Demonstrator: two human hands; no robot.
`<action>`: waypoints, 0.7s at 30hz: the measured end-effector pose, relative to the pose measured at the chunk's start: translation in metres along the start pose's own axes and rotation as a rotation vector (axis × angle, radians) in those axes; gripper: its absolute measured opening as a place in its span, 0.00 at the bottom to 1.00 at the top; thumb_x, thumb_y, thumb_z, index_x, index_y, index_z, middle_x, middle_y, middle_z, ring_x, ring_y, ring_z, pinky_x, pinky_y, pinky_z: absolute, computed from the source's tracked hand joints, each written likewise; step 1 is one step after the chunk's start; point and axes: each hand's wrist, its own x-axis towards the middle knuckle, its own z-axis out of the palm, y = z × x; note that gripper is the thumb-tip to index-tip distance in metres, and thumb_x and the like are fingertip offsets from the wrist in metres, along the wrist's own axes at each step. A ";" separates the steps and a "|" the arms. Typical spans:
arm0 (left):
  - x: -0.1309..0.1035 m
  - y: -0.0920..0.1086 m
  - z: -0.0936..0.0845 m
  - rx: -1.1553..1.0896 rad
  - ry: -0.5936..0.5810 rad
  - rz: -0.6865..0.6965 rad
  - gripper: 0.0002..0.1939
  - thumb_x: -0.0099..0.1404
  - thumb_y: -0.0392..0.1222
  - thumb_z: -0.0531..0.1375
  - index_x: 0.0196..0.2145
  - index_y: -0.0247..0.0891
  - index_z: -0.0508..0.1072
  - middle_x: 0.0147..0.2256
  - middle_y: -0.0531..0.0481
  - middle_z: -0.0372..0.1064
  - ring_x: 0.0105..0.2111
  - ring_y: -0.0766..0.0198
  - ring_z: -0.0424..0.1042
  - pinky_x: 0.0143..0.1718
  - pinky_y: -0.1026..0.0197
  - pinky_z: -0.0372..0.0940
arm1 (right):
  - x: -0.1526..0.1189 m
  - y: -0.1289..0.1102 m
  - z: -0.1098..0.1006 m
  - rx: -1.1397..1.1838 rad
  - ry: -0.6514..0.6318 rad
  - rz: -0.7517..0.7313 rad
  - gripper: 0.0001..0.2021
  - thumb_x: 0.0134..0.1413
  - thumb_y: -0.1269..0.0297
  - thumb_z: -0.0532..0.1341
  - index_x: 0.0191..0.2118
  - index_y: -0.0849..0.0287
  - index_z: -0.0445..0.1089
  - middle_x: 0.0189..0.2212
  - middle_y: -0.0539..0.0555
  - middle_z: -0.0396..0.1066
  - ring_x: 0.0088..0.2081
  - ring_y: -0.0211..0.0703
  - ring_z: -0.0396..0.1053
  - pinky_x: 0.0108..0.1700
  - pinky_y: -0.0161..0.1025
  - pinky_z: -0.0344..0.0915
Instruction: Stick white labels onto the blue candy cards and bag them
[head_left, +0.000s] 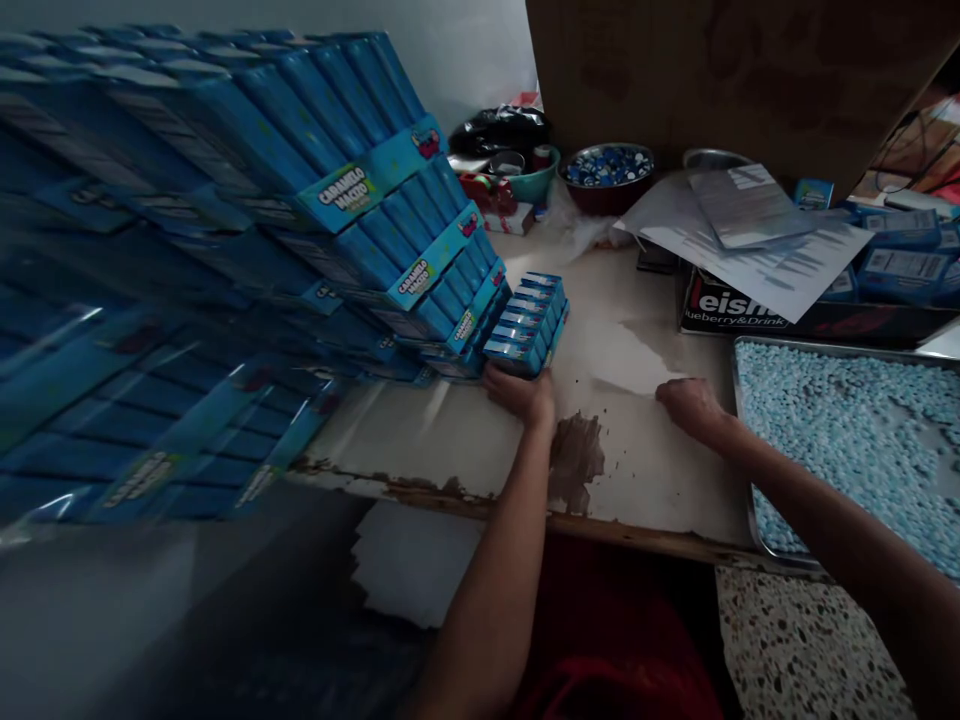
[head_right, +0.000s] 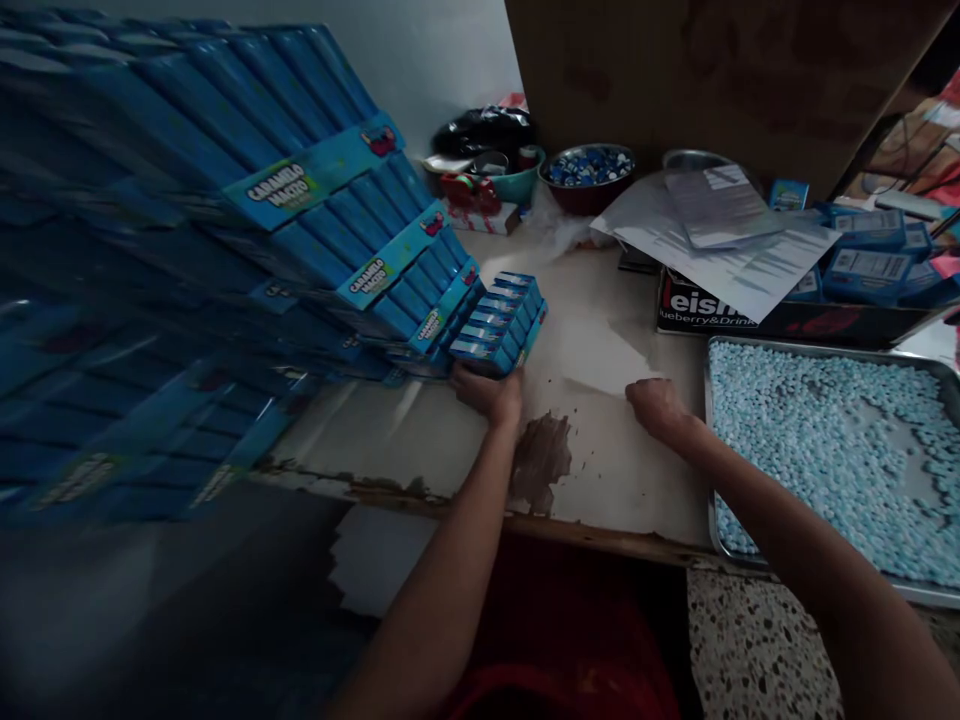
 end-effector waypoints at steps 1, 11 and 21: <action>-0.003 0.003 0.002 0.015 0.004 0.019 0.48 0.47 0.41 0.77 0.61 0.30 0.60 0.62 0.27 0.63 0.64 0.34 0.64 0.67 0.39 0.58 | 0.002 0.004 -0.001 0.045 0.019 0.061 0.13 0.67 0.68 0.58 0.46 0.59 0.82 0.46 0.62 0.83 0.48 0.53 0.80 0.43 0.39 0.66; 0.008 0.030 -0.057 0.000 -0.173 -0.057 0.47 0.46 0.49 0.77 0.59 0.38 0.62 0.56 0.35 0.73 0.58 0.37 0.74 0.60 0.40 0.67 | 0.018 0.068 0.005 0.887 0.173 0.248 0.31 0.36 0.35 0.75 0.18 0.56 0.62 0.14 0.43 0.57 0.21 0.33 0.54 0.26 0.36 0.48; -0.138 -0.045 -0.239 -0.313 -0.381 -0.063 0.45 0.41 0.50 0.79 0.54 0.43 0.66 0.50 0.45 0.75 0.47 0.50 0.78 0.51 0.49 0.74 | 0.005 0.051 -0.031 0.769 0.876 0.296 0.27 0.62 0.38 0.61 0.25 0.58 0.69 0.21 0.49 0.65 0.26 0.37 0.59 0.32 0.37 0.50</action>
